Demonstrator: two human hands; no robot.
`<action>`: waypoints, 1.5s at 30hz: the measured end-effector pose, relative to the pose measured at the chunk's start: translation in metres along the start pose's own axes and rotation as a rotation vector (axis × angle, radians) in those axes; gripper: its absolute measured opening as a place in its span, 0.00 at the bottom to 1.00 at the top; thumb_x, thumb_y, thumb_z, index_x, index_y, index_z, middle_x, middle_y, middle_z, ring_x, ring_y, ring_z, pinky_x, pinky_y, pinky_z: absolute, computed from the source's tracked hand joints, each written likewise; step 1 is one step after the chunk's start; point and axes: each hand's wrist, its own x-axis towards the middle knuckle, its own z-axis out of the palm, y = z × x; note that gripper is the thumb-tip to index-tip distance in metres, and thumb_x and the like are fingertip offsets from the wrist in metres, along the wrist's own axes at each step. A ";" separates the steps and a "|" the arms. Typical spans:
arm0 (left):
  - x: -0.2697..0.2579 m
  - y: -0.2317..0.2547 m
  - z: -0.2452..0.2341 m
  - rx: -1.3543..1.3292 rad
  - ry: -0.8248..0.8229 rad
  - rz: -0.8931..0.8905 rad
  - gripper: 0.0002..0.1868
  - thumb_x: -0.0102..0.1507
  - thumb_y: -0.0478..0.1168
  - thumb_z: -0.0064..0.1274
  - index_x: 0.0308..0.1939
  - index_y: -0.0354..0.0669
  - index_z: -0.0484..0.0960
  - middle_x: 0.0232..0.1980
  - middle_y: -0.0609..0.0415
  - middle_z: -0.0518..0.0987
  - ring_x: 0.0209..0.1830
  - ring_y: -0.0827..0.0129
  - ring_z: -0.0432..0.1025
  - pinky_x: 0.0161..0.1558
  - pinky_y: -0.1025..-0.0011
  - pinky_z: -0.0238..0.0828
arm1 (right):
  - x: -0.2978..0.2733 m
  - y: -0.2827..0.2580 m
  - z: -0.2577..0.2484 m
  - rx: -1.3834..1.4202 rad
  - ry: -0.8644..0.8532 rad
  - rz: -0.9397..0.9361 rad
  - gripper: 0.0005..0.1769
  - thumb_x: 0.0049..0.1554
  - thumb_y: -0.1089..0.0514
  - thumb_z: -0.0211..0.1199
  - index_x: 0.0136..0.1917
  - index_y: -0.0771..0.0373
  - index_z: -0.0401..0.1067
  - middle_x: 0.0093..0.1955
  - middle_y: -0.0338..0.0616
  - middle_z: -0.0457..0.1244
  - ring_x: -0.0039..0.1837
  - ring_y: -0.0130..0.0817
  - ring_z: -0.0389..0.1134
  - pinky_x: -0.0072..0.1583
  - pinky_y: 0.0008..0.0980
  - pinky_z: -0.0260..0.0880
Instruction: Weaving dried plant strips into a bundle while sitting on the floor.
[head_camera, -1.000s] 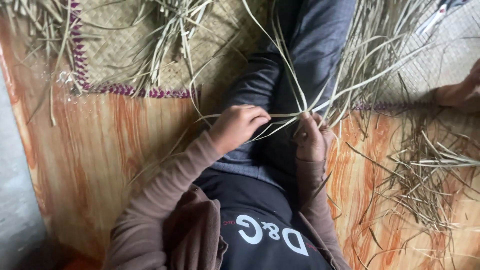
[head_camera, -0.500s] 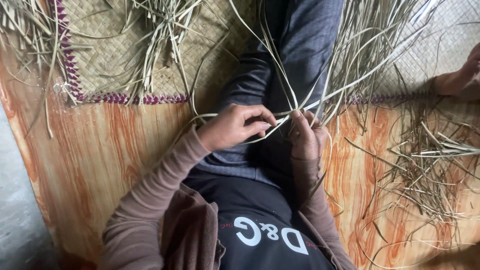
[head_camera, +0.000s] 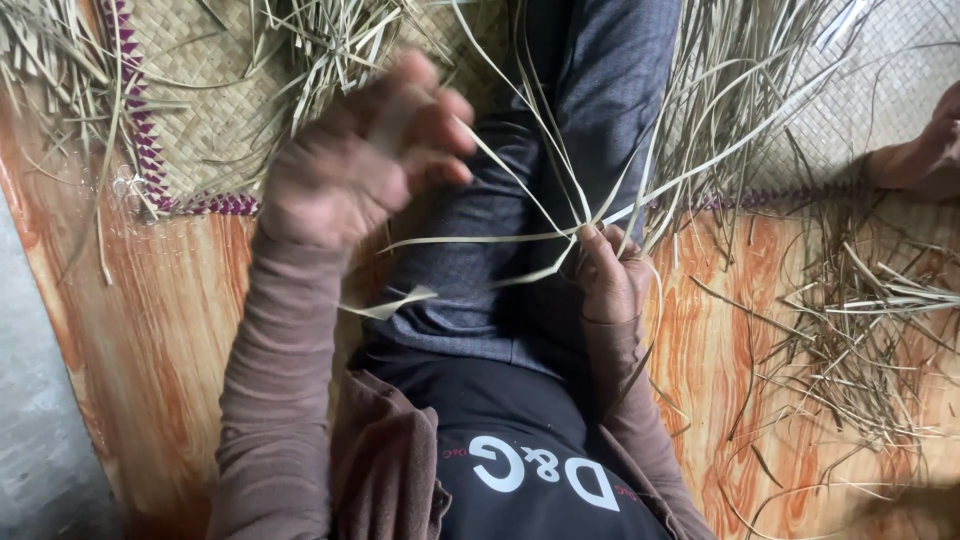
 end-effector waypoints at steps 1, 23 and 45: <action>-0.001 0.000 -0.013 0.000 -0.002 -0.002 0.32 0.71 0.29 0.47 0.80 0.50 0.72 0.77 0.43 0.73 0.75 0.55 0.70 0.75 0.58 0.73 | -0.001 -0.002 0.001 0.001 0.002 -0.001 0.05 0.55 0.63 0.69 0.43 0.62 0.74 0.27 0.29 0.58 0.24 0.15 0.51 0.26 0.16 0.45; -0.026 -0.164 -0.007 0.818 0.162 -0.185 0.28 0.63 0.37 0.62 0.67 0.49 0.76 0.65 0.48 0.63 0.69 0.59 0.63 0.73 0.59 0.60 | 0.006 0.017 0.001 -0.070 0.043 -0.164 0.11 0.55 0.65 0.72 0.34 0.63 0.72 0.19 0.39 0.50 0.20 0.20 0.53 0.26 0.16 0.46; 0.007 -0.180 0.016 0.780 0.827 -0.305 0.12 0.60 0.42 0.66 0.45 0.42 0.86 0.36 0.52 0.86 0.37 0.74 0.81 0.42 0.74 0.80 | -0.012 0.004 0.011 -0.373 -0.048 -0.286 0.08 0.54 0.64 0.75 0.36 0.65 0.77 0.26 0.39 0.56 0.33 0.21 0.57 0.40 0.24 0.61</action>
